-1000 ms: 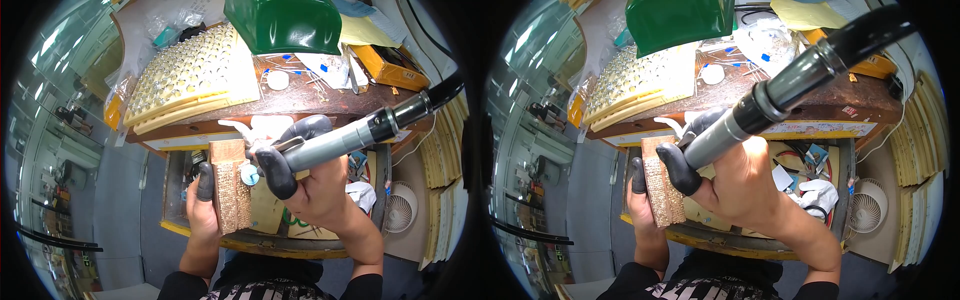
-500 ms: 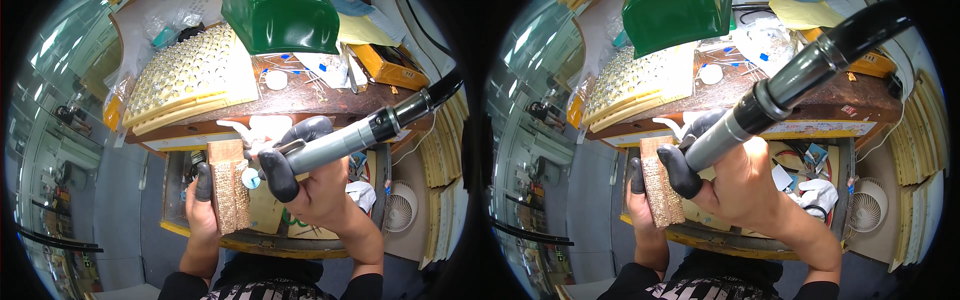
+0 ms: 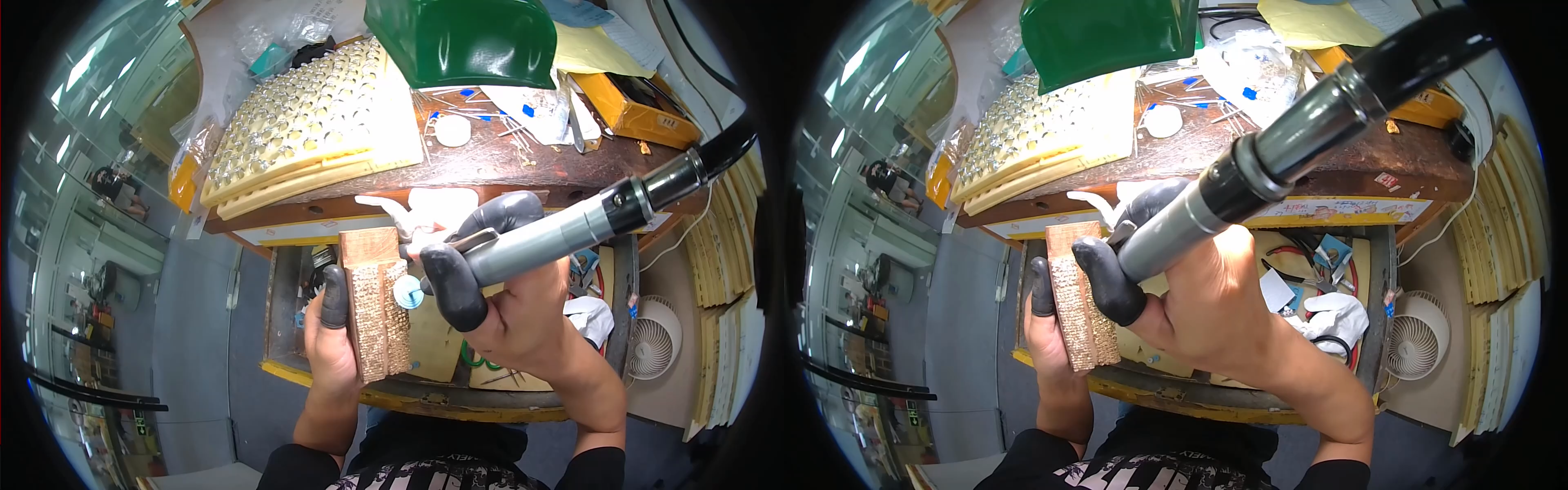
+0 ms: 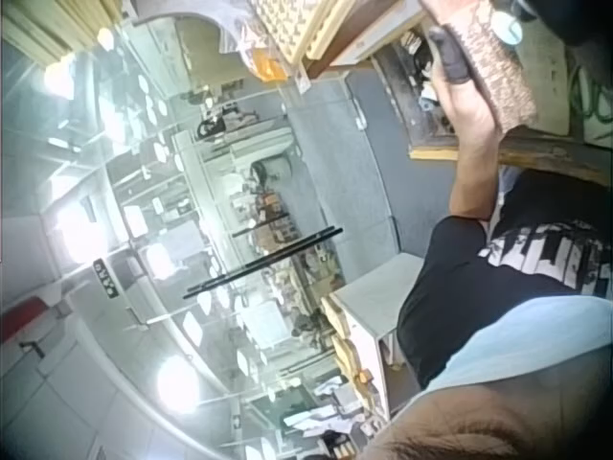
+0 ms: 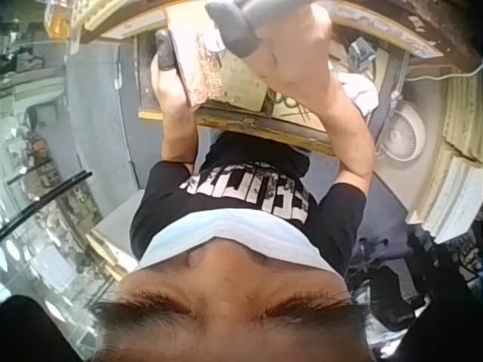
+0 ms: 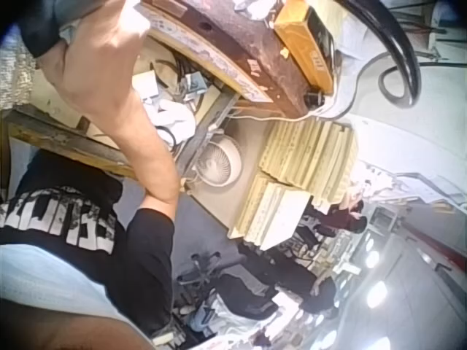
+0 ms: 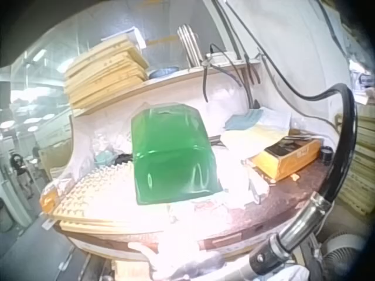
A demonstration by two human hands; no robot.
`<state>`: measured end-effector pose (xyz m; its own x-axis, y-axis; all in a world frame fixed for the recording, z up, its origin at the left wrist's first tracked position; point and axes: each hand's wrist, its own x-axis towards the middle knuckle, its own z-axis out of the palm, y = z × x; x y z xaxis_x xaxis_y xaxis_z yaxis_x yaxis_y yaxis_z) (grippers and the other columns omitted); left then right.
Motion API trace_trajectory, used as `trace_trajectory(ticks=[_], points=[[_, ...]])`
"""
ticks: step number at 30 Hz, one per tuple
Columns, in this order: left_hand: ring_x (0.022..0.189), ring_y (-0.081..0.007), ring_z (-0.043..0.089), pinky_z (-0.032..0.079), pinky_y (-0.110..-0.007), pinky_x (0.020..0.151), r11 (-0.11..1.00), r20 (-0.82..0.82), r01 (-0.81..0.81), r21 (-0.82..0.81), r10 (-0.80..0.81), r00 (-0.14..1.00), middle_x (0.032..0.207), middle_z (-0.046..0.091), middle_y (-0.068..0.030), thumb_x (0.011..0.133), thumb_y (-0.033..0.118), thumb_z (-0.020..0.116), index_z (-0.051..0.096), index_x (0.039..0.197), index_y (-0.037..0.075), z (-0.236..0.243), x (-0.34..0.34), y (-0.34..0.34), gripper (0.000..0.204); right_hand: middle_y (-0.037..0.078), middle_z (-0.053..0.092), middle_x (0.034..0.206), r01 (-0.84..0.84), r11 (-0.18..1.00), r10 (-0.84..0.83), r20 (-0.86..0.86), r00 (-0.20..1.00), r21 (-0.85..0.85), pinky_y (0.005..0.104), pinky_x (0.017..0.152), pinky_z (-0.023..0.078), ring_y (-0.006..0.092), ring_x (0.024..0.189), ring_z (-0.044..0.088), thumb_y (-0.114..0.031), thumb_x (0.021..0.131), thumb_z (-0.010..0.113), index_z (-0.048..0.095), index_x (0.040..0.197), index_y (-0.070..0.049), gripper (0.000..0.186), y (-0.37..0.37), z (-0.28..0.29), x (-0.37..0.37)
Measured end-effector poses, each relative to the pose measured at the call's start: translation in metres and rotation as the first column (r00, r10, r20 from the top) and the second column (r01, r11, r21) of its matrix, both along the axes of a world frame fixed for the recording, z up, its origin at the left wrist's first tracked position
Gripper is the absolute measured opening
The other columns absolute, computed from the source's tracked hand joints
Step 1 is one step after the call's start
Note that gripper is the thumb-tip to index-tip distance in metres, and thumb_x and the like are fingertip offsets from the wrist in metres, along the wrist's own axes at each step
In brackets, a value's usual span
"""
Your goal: Polishing a jewelry component using a handheld rotary tool at a workshop bench.
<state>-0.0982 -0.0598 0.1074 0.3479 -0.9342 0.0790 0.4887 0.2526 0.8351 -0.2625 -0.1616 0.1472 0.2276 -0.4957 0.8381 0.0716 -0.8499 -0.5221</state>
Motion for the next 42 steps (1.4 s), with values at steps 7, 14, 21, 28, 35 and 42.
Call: trace_trajectory(ticks=[7,14,21,28,35,42], points=[[0.099,-0.022,0.069,0.055,-0.035,0.087,0.999,0.026,-0.035,0.012,0.035,0.999,0.113,0.068,-0.0165,0.107,0.037,0.044,0.058,0.126,-0.006,0.007,-0.007,-0.001,0.049,0.006,0.068,0.07,0.007,1.0,-0.007,-0.005,1.0,-0.023,0.0301,0.06,0.049,0.0169,0.07,0.063,-0.003,0.087,0.068,0.074,0.084,-0.001,0.006,0.001,0.002,0.001],[0.092,-0.0202,0.071,0.059,-0.033,0.079,0.998,0.033,-0.055,0.022,0.054,0.998,0.107,0.07,-0.0151,0.105,0.035,0.052,0.061,0.122,-0.005,0.008,-0.008,-0.001,0.045,0.006,0.069,0.073,-0.006,1.0,0.006,-0.005,1.0,0.019,0.0308,0.063,0.049,0.0183,0.072,0.063,-0.002,0.086,0.069,0.073,0.083,-0.001,0.005,0.002,0.002,-0.001],[0.092,-0.0196,0.071,0.059,-0.033,0.079,0.998,0.051,-0.064,0.026,0.063,0.997,0.107,0.07,-0.0148,0.105,0.036,0.051,0.062,0.122,-0.005,0.01,-0.01,-0.001,0.046,0.007,0.07,0.074,-0.005,0.997,0.005,-0.005,1.0,0.08,0.032,0.066,0.049,0.0191,0.075,0.063,-0.003,0.086,0.07,0.073,0.083,-0.001,0.005,0.006,0.003,0.0],[0.089,-0.016,0.069,0.056,-0.03,0.079,0.998,0.069,-0.063,0.024,0.061,0.996,0.105,0.071,-0.0123,0.106,0.04,0.048,0.063,0.119,-0.005,0.011,-0.011,-0.003,0.05,0.007,0.07,0.074,-0.016,0.999,0.017,-0.02,1.0,0.049,0.0311,0.066,0.049,0.0186,0.075,0.063,-0.002,0.086,0.07,0.073,0.083,0.0,0.004,0.005,0.005,-0.002],[0.089,-0.0137,0.068,0.055,-0.028,0.079,0.998,0.085,-0.067,0.022,0.065,0.994,0.103,0.071,-0.0109,0.107,0.04,0.046,0.063,0.118,-0.005,0.012,-0.012,-0.002,0.049,0.006,0.07,0.075,-0.038,0.997,0.039,-0.011,0.999,0.074,0.0314,0.067,0.05,0.0191,0.073,0.063,-0.002,0.086,0.07,0.073,0.084,-0.001,0.004,0.005,0.004,-0.001],[0.091,-0.0151,0.069,0.056,-0.029,0.081,0.998,0.077,-0.065,0.017,0.063,0.995,0.104,0.071,-0.0116,0.107,0.04,0.047,0.063,0.119,-0.005,0.011,-0.012,-0.002,0.05,0.007,0.07,0.075,-0.031,0.997,0.033,-0.025,0.999,0.065,0.0312,0.067,0.049,0.0191,0.073,0.063,-0.002,0.086,0.07,0.073,0.084,-0.001,0.003,0.004,0.005,-0.001]])
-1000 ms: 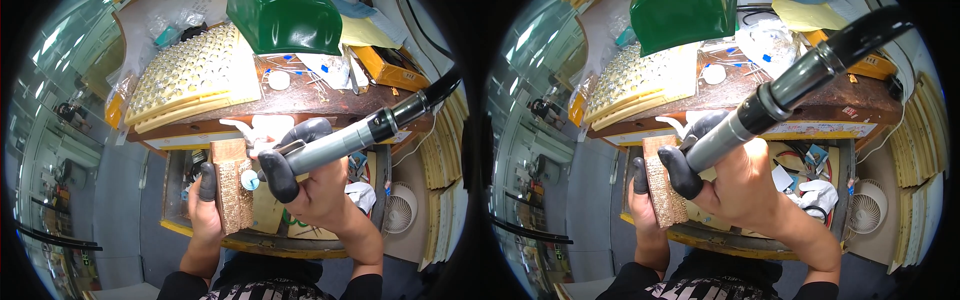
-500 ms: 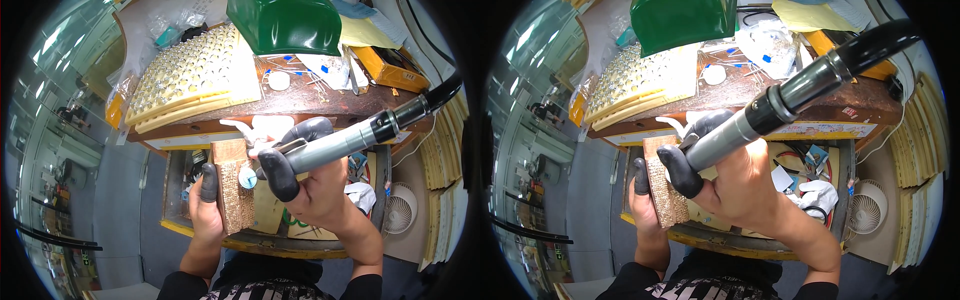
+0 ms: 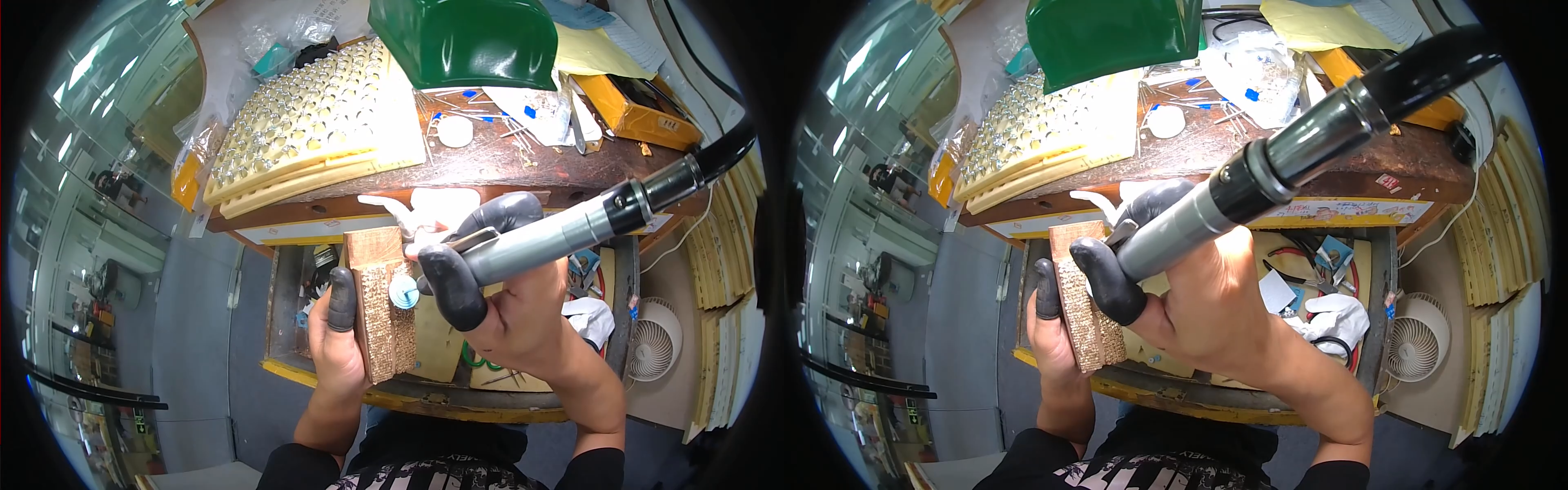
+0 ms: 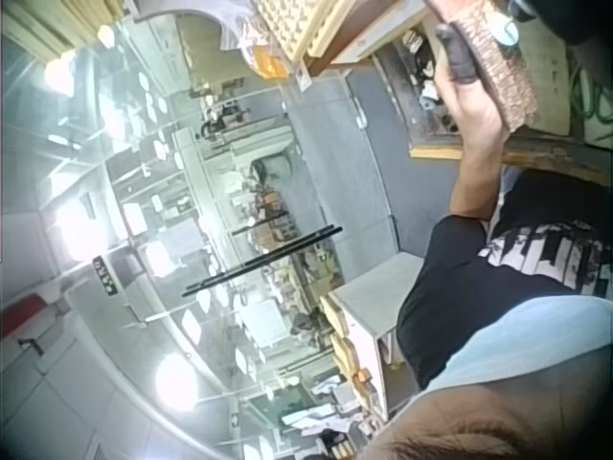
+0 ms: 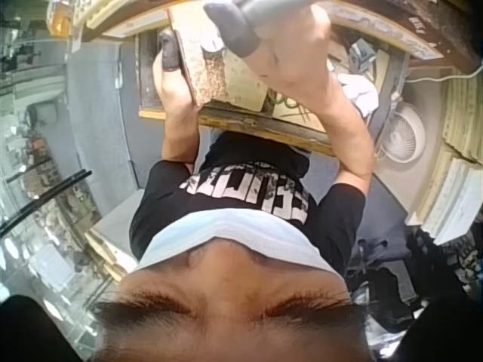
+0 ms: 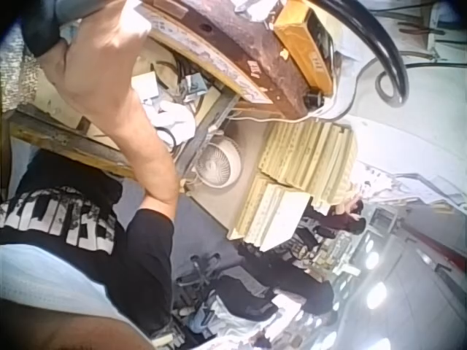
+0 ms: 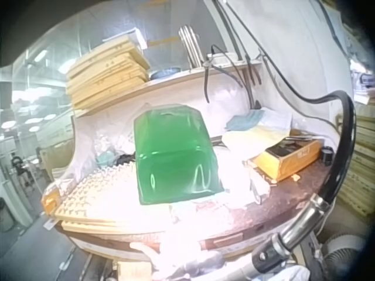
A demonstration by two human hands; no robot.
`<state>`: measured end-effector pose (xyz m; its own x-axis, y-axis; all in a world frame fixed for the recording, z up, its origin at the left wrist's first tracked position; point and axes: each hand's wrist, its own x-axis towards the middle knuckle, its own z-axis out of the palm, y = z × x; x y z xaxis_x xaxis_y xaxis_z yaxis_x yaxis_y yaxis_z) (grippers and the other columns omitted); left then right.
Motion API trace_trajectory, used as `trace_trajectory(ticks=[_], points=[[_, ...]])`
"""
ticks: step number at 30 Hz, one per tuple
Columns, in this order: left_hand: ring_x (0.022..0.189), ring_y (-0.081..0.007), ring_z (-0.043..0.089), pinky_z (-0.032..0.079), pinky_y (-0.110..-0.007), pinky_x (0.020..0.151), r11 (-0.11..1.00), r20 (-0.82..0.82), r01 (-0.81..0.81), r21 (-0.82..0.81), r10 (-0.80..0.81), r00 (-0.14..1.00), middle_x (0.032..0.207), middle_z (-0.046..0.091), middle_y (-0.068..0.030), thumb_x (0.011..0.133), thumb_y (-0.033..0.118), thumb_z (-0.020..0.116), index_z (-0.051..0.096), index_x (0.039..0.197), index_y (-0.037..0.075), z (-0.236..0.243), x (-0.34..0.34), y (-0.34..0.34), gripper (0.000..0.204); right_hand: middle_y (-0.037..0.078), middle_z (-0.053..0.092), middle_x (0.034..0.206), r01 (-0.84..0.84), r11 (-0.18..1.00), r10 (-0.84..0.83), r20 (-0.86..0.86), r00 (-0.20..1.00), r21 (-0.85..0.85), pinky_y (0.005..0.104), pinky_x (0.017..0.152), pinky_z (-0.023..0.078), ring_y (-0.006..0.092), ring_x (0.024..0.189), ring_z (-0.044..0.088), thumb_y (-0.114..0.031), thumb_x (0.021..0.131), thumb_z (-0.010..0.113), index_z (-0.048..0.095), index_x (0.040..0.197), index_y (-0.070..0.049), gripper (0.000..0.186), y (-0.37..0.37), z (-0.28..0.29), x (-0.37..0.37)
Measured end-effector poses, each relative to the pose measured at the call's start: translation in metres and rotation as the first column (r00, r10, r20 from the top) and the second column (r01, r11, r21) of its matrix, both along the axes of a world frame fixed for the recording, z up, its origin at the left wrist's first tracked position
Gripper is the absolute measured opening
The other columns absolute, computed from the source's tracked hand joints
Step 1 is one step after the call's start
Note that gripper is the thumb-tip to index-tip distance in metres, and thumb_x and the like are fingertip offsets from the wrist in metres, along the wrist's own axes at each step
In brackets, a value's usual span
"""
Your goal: Polishing a jewelry component using a handheld rotary tool at a workshop bench.
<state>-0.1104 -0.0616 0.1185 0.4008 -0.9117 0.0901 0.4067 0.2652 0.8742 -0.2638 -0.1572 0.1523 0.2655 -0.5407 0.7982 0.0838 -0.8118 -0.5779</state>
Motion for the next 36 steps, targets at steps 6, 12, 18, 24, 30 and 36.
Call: trace_trajectory(ticks=[6,12,18,24,30,36], points=[[0.092,-0.0159,0.069,0.056,-0.03,0.082,1.0,0.006,0.004,-0.013,-0.004,1.0,0.105,0.071,-0.0124,0.107,0.04,0.047,0.063,0.119,-0.006,-0.0007,-0.0003,-0.0007,0.049,0.007,0.069,0.074,0.006,1.0,-0.006,0.039,0.999,0.005,0.0304,0.065,0.049,0.0186,0.071,0.063,-0.001,0.085,0.071,0.072,0.082,-0.001,0.003,-0.0001,-0.0015,0.0022],[0.091,-0.0155,0.069,0.056,-0.029,0.08,1.0,-0.006,-0.006,-0.018,0.006,1.0,0.105,0.071,-0.012,0.107,0.04,0.047,0.063,0.119,-0.005,-0.0009,0.0,-0.0005,0.049,0.007,0.069,0.075,-0.005,1.0,0.004,0.019,1.0,0.019,0.0312,0.066,0.05,0.0196,0.071,0.063,-0.002,0.085,0.07,0.074,0.084,-0.002,0.003,0.0002,-0.0006,-0.0015],[0.087,-0.0139,0.068,0.054,-0.027,0.076,1.0,-0.024,-0.025,-0.001,0.025,0.999,0.102,0.071,-0.0106,0.107,0.039,0.047,0.064,0.117,-0.004,0.0016,-0.0025,-0.0015,0.047,0.007,0.071,0.077,0.05,0.999,-0.05,0.012,0.999,-0.004,0.0329,0.068,0.05,0.0216,0.075,0.063,-0.003,0.085,0.07,0.075,0.088,-0.001,0.006,0.0002,0.0014,-0.0015],[0.087,-0.0147,0.068,0.055,-0.028,0.077,0.999,-0.041,-0.03,-0.013,0.029,0.999,0.101,0.071,-0.0109,0.107,0.038,0.047,0.064,0.117,-0.004,0.0049,-0.0041,-0.0019,0.046,0.008,0.071,0.078,0.032,0.999,-0.032,0.005,0.999,-0.007,0.0327,0.068,0.05,0.0212,0.075,0.064,-0.004,0.086,0.07,0.075,0.09,-0.001,0.007,-0.0006,0.0004,-0.0005],[0.088,-0.0159,0.07,0.057,-0.03,0.079,1.0,-0.023,0.001,-0.027,-0.001,1.0,0.102,0.071,-0.0116,0.107,0.037,0.047,0.064,0.117,-0.004,0.0041,-0.0039,-0.0016,0.046,0.007,0.071,0.077,0.008,1.0,-0.007,0.036,0.999,-0.019,0.0321,0.068,0.051,0.0193,0.074,0.065,-0.005,0.087,0.07,0.074,0.089,-0.001,0.006,-0.0024,-0.0049,0.0008],[0.089,-0.0153,0.069,0.056,-0.03,0.079,0.999,-0.036,0.002,-0.039,-0.003,0.999,0.102,0.071,-0.0113,0.108,0.035,0.047,0.064,0.117,-0.004,0.0031,-0.0031,-0.0009,0.044,0.008,0.069,0.076,-0.009,1.0,0.009,0.05,0.999,-0.01,0.0304,0.066,0.051,0.0176,0.071,0.065,-0.005,0.087,0.071,0.073,0.089,0.0,0.006,-0.0015,-0.0038,0.0021]])
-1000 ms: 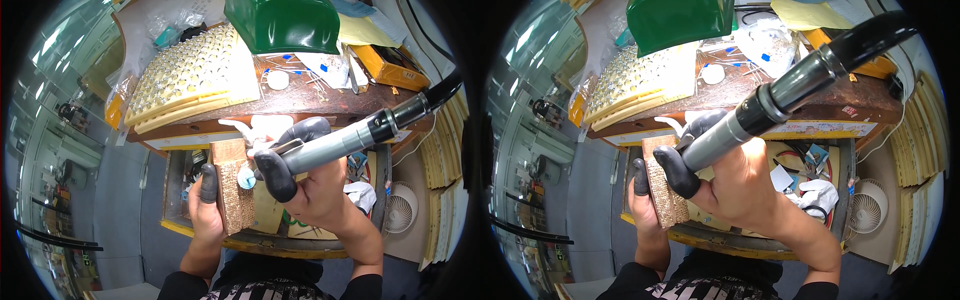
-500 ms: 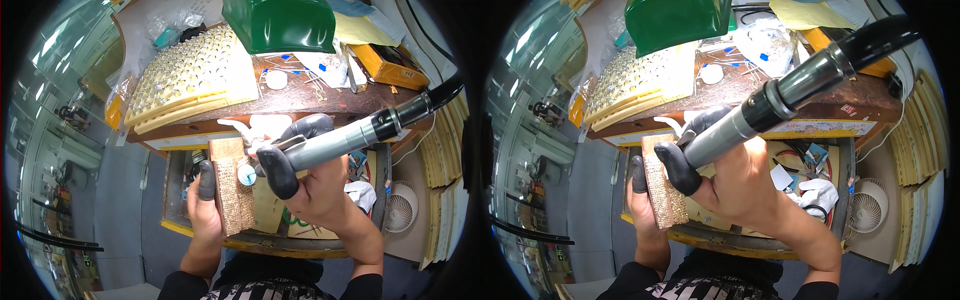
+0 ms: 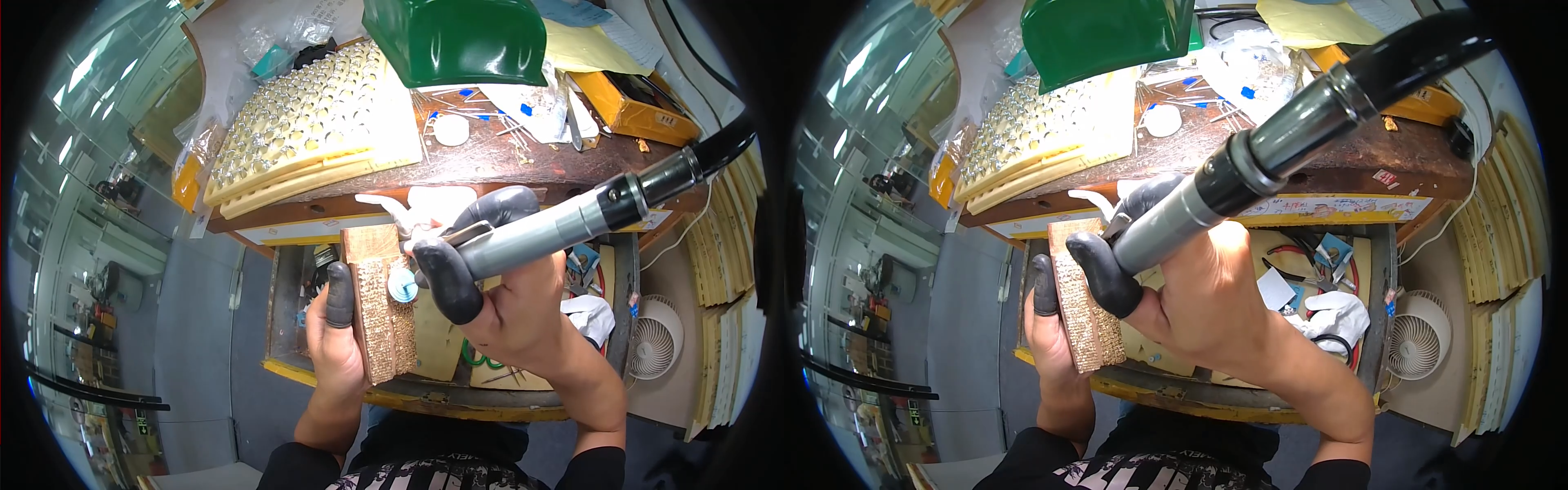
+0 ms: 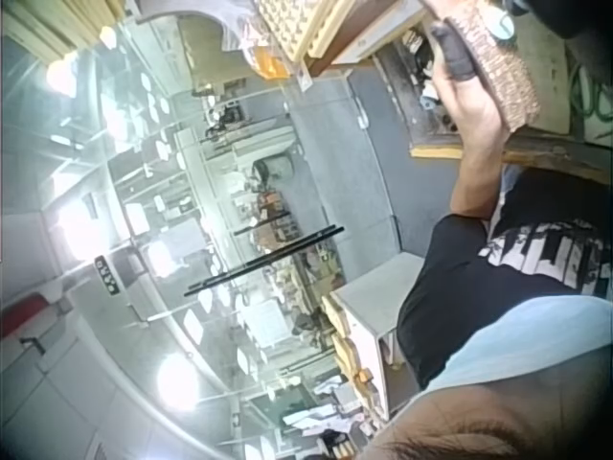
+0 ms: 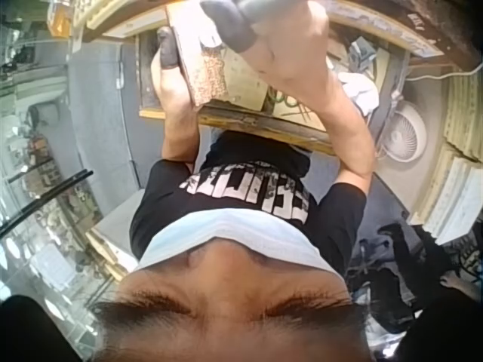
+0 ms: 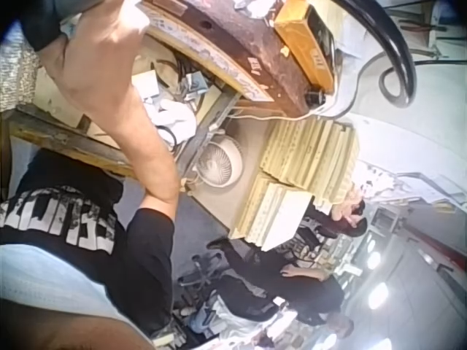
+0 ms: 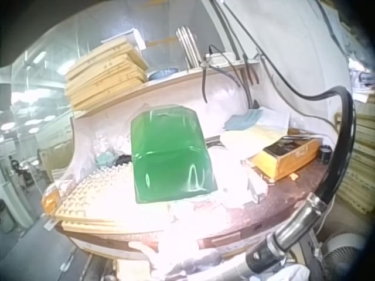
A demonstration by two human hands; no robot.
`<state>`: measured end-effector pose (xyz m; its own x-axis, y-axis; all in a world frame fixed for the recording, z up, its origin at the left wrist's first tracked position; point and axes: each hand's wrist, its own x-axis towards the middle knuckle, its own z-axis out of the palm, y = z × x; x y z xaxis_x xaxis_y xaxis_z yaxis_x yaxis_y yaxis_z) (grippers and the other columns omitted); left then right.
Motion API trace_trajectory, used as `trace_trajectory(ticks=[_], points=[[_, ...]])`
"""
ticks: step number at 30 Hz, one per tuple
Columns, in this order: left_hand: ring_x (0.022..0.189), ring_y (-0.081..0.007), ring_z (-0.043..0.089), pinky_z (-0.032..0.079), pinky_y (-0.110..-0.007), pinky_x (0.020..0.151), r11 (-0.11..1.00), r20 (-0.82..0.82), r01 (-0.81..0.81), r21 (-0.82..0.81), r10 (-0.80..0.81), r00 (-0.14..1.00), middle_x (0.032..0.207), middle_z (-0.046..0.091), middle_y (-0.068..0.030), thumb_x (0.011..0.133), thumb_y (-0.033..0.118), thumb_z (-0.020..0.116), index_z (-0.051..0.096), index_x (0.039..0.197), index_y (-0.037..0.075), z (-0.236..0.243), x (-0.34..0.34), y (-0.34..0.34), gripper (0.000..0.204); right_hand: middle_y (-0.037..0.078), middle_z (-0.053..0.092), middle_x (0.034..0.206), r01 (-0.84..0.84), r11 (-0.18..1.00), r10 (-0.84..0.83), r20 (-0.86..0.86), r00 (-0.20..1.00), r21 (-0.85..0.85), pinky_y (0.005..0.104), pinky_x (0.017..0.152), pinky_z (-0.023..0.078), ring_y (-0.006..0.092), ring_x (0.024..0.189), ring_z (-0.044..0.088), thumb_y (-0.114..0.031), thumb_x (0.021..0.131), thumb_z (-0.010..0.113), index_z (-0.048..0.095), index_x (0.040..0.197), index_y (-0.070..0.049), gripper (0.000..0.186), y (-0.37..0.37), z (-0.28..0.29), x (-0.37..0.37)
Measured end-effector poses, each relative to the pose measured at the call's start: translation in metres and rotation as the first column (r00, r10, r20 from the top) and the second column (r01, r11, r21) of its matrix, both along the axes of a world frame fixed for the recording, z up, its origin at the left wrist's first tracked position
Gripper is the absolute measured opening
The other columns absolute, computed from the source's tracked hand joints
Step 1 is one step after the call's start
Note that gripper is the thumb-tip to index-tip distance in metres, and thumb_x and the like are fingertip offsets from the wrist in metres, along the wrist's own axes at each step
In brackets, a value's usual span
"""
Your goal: Polishing a jewelry component using a handheld rotary tool at a workshop bench.
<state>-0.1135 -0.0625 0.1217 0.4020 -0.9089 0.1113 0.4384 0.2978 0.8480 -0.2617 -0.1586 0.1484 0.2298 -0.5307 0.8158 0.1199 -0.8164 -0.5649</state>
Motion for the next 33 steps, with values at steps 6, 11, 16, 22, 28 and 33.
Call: trace_trajectory(ticks=[6,11,16,22,28,33], points=[[0.089,-0.0146,0.069,0.056,-0.029,0.079,1.0,0.009,-0.011,-0.007,0.012,1.0,0.102,0.071,-0.0106,0.108,0.035,0.046,0.065,0.115,-0.003,-0.0001,-0.0006,-0.0009,0.043,0.008,0.069,0.076,0.01,1.0,-0.01,0.007,1.0,-0.001,0.03,0.065,0.051,0.0165,0.069,0.065,-0.002,0.086,0.071,0.072,0.087,0.002,0.004,-0.0005,-0.002,0.0001],[0.089,-0.0144,0.069,0.056,-0.028,0.079,1.0,0.007,-0.003,-0.005,0.003,1.0,0.102,0.071,-0.0109,0.108,0.035,0.046,0.064,0.116,-0.004,-0.0004,0.0011,-0.0005,0.043,0.008,0.069,0.075,0.017,0.999,-0.017,-0.013,1.0,-0.028,0.0303,0.066,0.051,0.0177,0.071,0.064,-0.002,0.086,0.071,0.071,0.085,0.002,0.003,-0.0009,0.0003,-0.0018],[0.089,-0.0147,0.069,0.057,-0.029,0.08,1.0,0.012,0.011,-0.005,-0.011,1.0,0.103,0.071,-0.0113,0.108,0.035,0.046,0.064,0.117,-0.004,-0.0034,0.0023,-0.0013,0.044,0.008,0.069,0.075,0.038,0.996,-0.039,-0.007,0.999,-0.076,0.0305,0.066,0.05,0.0182,0.071,0.064,-0.002,0.086,0.071,0.071,0.085,0.001,0.003,-0.0021,0.0024,-0.0018],[0.09,-0.0146,0.069,0.057,-0.029,0.08,1.0,0.017,0.011,-0.003,-0.011,1.0,0.103,0.071,-0.0115,0.108,0.035,0.046,0.064,0.117,-0.004,-0.0015,0.0021,-0.0007,0.044,0.007,0.069,0.074,0.014,0.999,-0.015,-0.025,1.0,-0.03,0.0299,0.067,0.051,0.0178,0.07,0.063,-0.001,0.087,0.07,0.071,0.084,0.001,0.003,-0.0003,0.0013,-0.0019],[0.089,-0.0141,0.069,0.056,-0.029,0.08,1.0,0.028,0.009,0.004,-0.009,1.0,0.102,0.071,-0.0113,0.108,0.034,0.047,0.064,0.117,-0.004,-0.0003,0.0016,-0.0009,0.043,0.007,0.069,0.074,0.028,0.999,-0.028,-0.015,0.999,-0.047,0.0308,0.069,0.052,0.0182,0.07,0.063,-0.002,0.086,0.07,0.073,0.084,0.0,0.004,-0.0017,0.0004,-0.0016],[0.09,-0.014,0.068,0.055,-0.029,0.081,1.0,0.027,0.011,-0.007,-0.01,1.0,0.103,0.071,-0.0113,0.108,0.033,0.047,0.064,0.117,-0.005,-0.0009,0.0025,-0.0005,0.043,0.008,0.07,0.076,0.029,0.999,-0.03,-0.033,0.999,-0.04,0.0322,0.07,0.053,0.0197,0.072,0.065,-0.002,0.086,0.071,0.074,0.086,0.0,0.004,-0.001,-0.0008,-0.0015]])
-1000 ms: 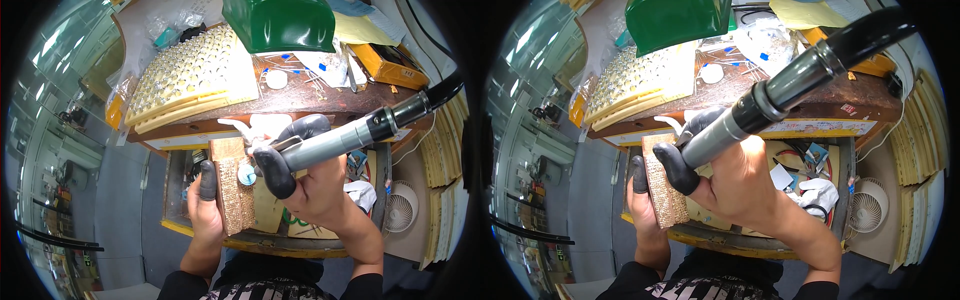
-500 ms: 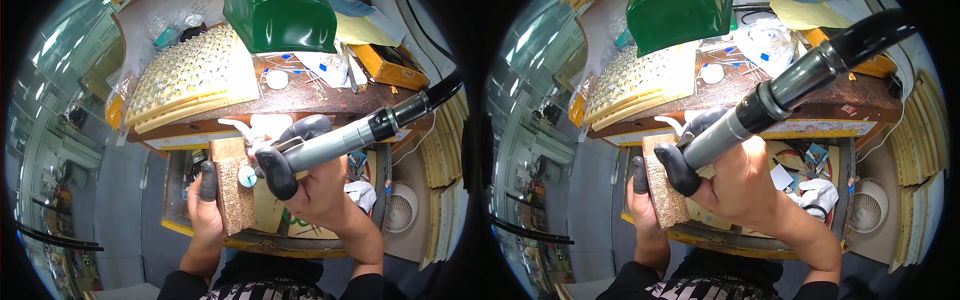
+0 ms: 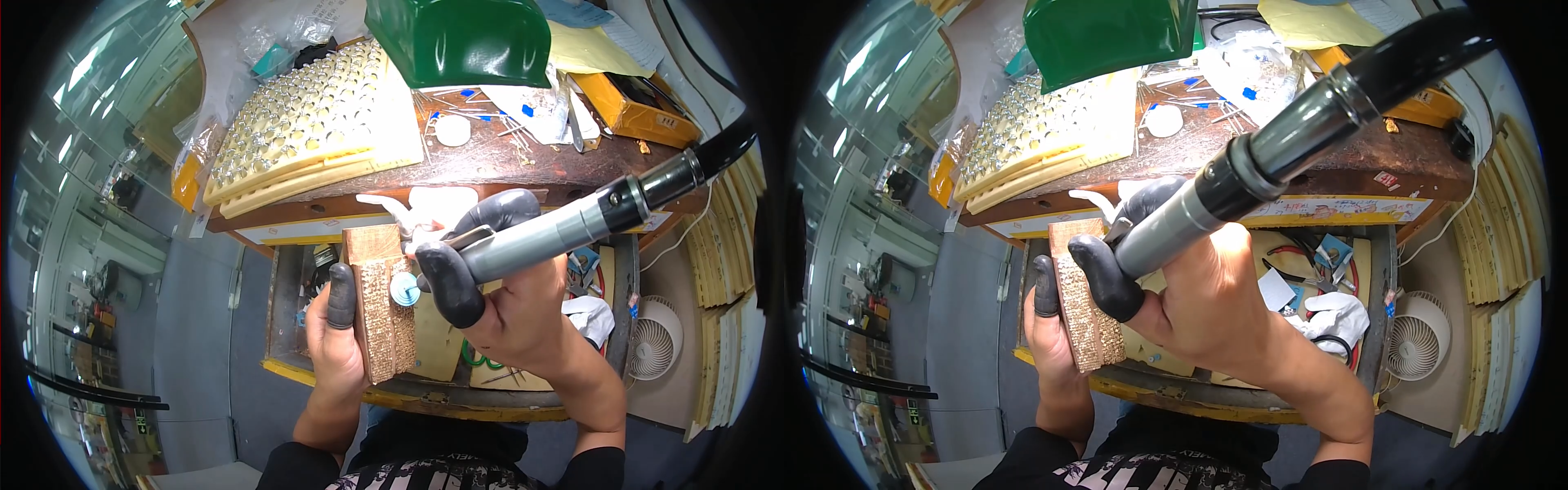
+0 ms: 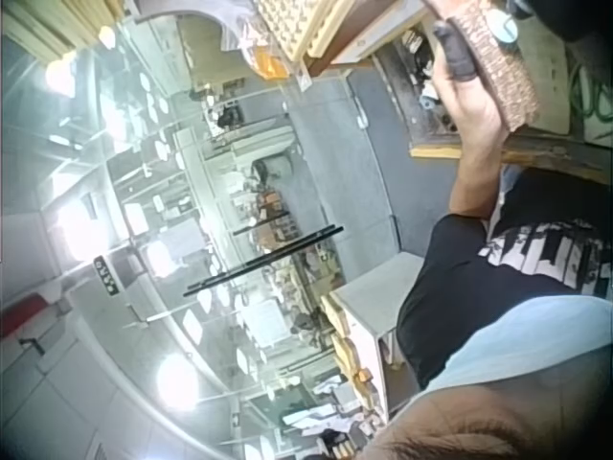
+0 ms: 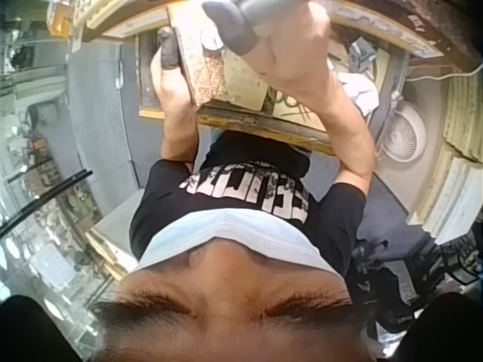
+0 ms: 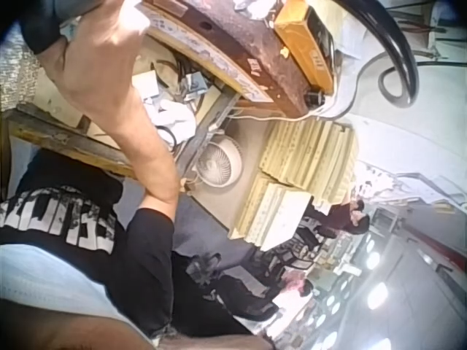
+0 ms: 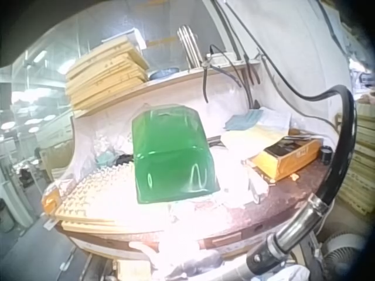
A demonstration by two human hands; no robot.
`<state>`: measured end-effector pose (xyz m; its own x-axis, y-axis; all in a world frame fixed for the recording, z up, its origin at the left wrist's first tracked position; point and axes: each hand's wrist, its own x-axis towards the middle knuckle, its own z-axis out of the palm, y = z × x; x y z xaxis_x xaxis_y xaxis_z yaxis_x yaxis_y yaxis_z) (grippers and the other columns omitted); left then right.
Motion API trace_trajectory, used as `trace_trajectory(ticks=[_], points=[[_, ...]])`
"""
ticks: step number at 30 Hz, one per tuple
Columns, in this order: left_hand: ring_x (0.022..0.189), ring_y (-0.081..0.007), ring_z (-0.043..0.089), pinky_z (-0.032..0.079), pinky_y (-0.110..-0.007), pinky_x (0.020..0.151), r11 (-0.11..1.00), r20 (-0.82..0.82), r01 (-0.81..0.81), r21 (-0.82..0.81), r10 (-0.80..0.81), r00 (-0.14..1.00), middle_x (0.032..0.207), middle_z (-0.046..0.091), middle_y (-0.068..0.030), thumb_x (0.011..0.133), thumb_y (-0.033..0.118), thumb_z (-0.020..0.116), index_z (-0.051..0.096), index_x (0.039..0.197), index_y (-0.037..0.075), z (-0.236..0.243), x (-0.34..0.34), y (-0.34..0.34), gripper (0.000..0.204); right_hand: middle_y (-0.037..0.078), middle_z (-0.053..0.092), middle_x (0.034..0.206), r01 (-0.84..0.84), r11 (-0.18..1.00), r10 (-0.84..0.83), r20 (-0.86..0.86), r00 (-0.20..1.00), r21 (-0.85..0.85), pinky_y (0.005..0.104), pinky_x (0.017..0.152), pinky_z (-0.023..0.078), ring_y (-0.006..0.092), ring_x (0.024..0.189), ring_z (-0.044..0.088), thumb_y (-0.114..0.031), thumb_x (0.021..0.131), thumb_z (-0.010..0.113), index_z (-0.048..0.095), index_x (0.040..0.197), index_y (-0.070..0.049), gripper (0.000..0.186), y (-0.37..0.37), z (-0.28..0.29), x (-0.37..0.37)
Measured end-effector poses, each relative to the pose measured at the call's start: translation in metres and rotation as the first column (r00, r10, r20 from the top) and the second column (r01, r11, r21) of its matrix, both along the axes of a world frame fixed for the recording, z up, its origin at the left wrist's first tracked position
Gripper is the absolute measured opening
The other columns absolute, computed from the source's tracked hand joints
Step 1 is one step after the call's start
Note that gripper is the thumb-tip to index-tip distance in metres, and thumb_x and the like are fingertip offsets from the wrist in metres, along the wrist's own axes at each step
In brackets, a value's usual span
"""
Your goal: Polishing a jewelry component using a handheld rotary tool at a workshop bench.
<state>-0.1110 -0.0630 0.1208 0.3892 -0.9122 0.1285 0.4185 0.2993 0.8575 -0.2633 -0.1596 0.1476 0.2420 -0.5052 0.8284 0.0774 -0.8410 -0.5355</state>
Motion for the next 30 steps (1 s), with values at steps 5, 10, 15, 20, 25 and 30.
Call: trace_trajectory(ticks=[5,10,15,20,25,30], points=[[0.091,-0.0142,0.068,0.055,-0.029,0.081,1.0,-0.005,0.0,0.013,0.001,1.0,0.104,0.07,-0.0115,0.107,0.033,0.048,0.063,0.118,-0.005,0.0002,-0.0002,-0.0002,0.043,0.008,0.07,0.076,0.012,1.0,-0.012,-0.005,1.0,-0.008,0.0322,0.07,0.053,0.02,0.072,0.065,-0.002,0.085,0.072,0.074,0.086,0.0,0.004,-0.0007,-0.0003,-0.0003],[0.091,-0.0147,0.069,0.056,-0.029,0.082,1.0,0.004,0.005,0.008,-0.005,1.0,0.104,0.071,-0.0118,0.107,0.034,0.048,0.063,0.118,-0.005,0.0002,-0.0005,-0.0003,0.043,0.008,0.07,0.077,0.01,1.0,-0.01,0.015,1.0,0.0,0.0319,0.069,0.053,0.02,0.072,0.065,-0.003,0.085,0.072,0.074,0.086,0.0,0.004,0.0005,0.0,0.0003],[0.09,-0.0147,0.069,0.057,-0.029,0.081,1.0,0.018,0.003,0.007,-0.004,1.0,0.103,0.071,-0.0119,0.107,0.035,0.047,0.063,0.118,-0.005,0.0009,-0.0006,0.0011,0.044,0.008,0.068,0.076,0.002,1.0,-0.002,0.002,1.0,0.011,0.0305,0.065,0.051,0.0189,0.071,0.064,-0.004,0.085,0.073,0.073,0.085,0.0,0.003,0.0008,0.0006,-0.0001],[0.09,-0.0148,0.07,0.057,-0.029,0.079,1.0,0.034,-0.02,0.019,0.02,0.999,0.103,0.071,-0.0118,0.107,0.036,0.047,0.064,0.118,-0.004,0.0019,-0.0019,0.0,0.045,0.008,0.068,0.076,-0.003,1.0,0.003,0.01,1.0,-0.008,0.0298,0.063,0.051,0.0181,0.069,0.065,-0.004,0.086,0.072,0.072,0.084,-0.001,0.004,-0.0012,-0.0009,0.0007],[0.089,-0.0146,0.069,0.057,-0.029,0.079,1.0,0.03,-0.02,0.019,0.02,0.999,0.102,0.071,-0.0115,0.107,0.037,0.047,0.064,0.117,-0.004,0.0031,-0.0035,-0.0004,0.046,0.009,0.068,0.077,-0.012,0.999,0.01,0.046,0.999,0.03,0.0296,0.063,0.051,0.0173,0.068,0.066,-0.004,0.087,0.072,0.071,0.083,0.0,0.005,0.0011,-0.0009,0.0025],[0.089,-0.0149,0.069,0.057,-0.029,0.078,1.0,0.021,-0.01,0.021,0.01,1.0,0.102,0.071,-0.0116,0.107,0.038,0.048,0.063,0.118,-0.005,0.002,-0.0028,0.0001,0.047,0.01,0.067,0.079,-0.018,1.0,0.017,0.038,0.999,0.017,0.0294,0.063,0.052,0.0177,0.068,0.066,-0.003,0.087,0.072,0.071,0.085,0.002,0.005,-0.0001,-0.0019,0.0013]])
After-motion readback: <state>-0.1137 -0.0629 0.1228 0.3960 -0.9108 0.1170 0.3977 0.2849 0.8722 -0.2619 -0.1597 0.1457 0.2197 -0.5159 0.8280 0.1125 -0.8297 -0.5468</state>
